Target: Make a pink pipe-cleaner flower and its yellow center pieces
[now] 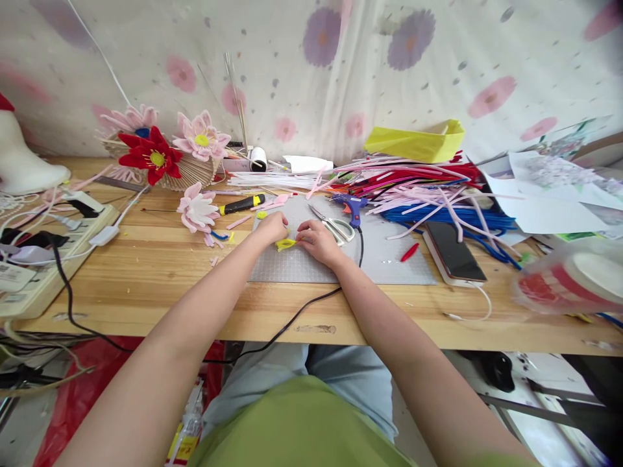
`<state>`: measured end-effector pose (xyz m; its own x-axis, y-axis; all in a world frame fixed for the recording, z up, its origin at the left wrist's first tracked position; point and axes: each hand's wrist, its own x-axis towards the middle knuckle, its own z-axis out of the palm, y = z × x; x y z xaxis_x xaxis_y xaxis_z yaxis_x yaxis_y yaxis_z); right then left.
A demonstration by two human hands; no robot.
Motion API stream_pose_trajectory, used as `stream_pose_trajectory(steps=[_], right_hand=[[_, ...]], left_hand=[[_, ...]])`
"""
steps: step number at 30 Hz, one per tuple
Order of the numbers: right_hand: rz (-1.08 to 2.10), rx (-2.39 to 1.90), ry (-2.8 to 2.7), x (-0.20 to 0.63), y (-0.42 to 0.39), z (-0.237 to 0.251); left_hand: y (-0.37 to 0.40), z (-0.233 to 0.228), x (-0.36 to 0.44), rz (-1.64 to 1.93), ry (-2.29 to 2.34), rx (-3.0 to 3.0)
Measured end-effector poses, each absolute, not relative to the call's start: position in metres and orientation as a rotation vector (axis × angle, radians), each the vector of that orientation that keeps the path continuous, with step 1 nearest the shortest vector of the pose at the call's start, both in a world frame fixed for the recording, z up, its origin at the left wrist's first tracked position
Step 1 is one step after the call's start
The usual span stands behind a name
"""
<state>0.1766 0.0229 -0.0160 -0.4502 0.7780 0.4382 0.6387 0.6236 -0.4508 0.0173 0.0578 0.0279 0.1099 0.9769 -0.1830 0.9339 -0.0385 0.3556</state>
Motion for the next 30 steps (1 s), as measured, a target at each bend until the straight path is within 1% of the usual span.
stream_pose_trajectory(steps=[6, 14, 18, 24, 30], right_hand=[[0.259, -1.108, -2.225, 0.176, 0.022, -0.016], [0.313, -1.135, -2.204, 0.175, 0.025, -0.019], [0.346, -1.152, -2.198, 0.175, 0.026, -0.019], [0.383, -1.195, -2.133, 0.175, 0.025, -0.018], [0.434, -1.238, -2.122, 0.175, 0.024, -0.016]], left_hand=[[0.049, 0.034, 0.019, 0.286, 1.786, 2.039], [0.043, 0.039, 0.023, 0.085, 1.638, 2.196], [0.043, 0.039, 0.02, 0.103, 1.565, 2.243], [0.027, 0.026, 0.01, 0.345, 1.482, 2.226], [0.011, -0.002, 0.008, 0.706, 1.585, 2.083]])
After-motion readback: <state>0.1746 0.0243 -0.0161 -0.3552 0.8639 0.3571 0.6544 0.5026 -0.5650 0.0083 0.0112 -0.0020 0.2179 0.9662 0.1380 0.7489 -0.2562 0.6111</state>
